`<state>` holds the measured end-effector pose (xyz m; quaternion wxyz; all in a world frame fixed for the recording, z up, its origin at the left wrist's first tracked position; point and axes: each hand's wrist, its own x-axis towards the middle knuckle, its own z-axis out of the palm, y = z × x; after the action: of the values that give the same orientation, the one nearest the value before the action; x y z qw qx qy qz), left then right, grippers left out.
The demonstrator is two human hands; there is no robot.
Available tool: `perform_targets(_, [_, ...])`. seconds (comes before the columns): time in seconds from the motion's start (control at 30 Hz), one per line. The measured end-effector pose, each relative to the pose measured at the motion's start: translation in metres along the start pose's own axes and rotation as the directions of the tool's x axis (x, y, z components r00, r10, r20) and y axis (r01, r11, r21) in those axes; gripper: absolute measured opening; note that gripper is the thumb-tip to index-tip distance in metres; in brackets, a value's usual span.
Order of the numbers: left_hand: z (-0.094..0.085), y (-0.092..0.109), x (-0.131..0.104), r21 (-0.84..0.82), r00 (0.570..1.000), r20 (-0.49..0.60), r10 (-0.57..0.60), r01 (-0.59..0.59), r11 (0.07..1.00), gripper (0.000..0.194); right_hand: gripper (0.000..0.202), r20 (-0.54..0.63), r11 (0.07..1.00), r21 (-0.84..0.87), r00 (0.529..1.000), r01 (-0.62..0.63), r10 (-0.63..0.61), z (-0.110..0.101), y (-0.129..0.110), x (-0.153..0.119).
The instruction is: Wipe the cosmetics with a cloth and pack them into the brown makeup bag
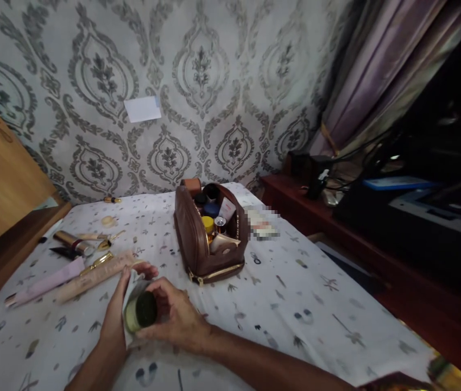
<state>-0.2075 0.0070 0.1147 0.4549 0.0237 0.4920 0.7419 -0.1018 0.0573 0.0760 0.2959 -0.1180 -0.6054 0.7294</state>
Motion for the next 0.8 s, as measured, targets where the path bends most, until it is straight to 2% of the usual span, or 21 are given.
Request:
perform_targets(0.13, [0.007,0.001,-0.001,-0.093,0.997,-0.032,-0.066,0.063,0.994,0.029,0.056,-0.071,0.998,-0.063,0.997,0.008,-0.013,0.000,0.004,-0.002])
perform_targets(0.23, [0.009,-0.004,-0.001,-0.120,0.998,0.016,-0.059,0.060,0.991,0.030,0.051,-0.169,0.971,-0.233,0.981,0.049,-0.090,-0.002,0.005,-0.003])
perform_targets(0.33, [0.005,-0.011,0.000,-0.144,0.995,0.065,-0.070,0.079,0.986,0.029,0.046,-0.149,0.898,-0.427,0.972,0.102,-0.181,-0.005,0.006,-0.002])
perform_targets(0.4, [0.002,-0.014,-0.001,-0.134,0.995,0.083,-0.060,0.071,0.988,0.027,0.045,-0.126,0.865,-0.488,0.972,0.115,-0.200,-0.005,0.006,-0.003])
perform_targets(0.53, [0.002,-0.011,-0.005,-0.101,0.999,0.042,-0.019,0.023,0.995,0.026,0.046,-0.105,0.860,-0.487,0.968,0.150,-0.229,-0.004,0.004,-0.006])
perform_targets(0.7, [0.008,-0.002,-0.006,-0.058,0.995,-0.064,-0.075,0.071,0.996,0.024,0.051,0.024,0.809,-0.483,0.929,0.335,-0.370,-0.008,0.002,-0.007])
perform_targets(0.8, [0.004,-0.003,-0.005,0.048,0.993,-0.114,0.007,-0.002,0.999,0.028,0.053,-0.033,0.839,-0.479,0.950,0.259,-0.312,-0.008,0.004,-0.008])
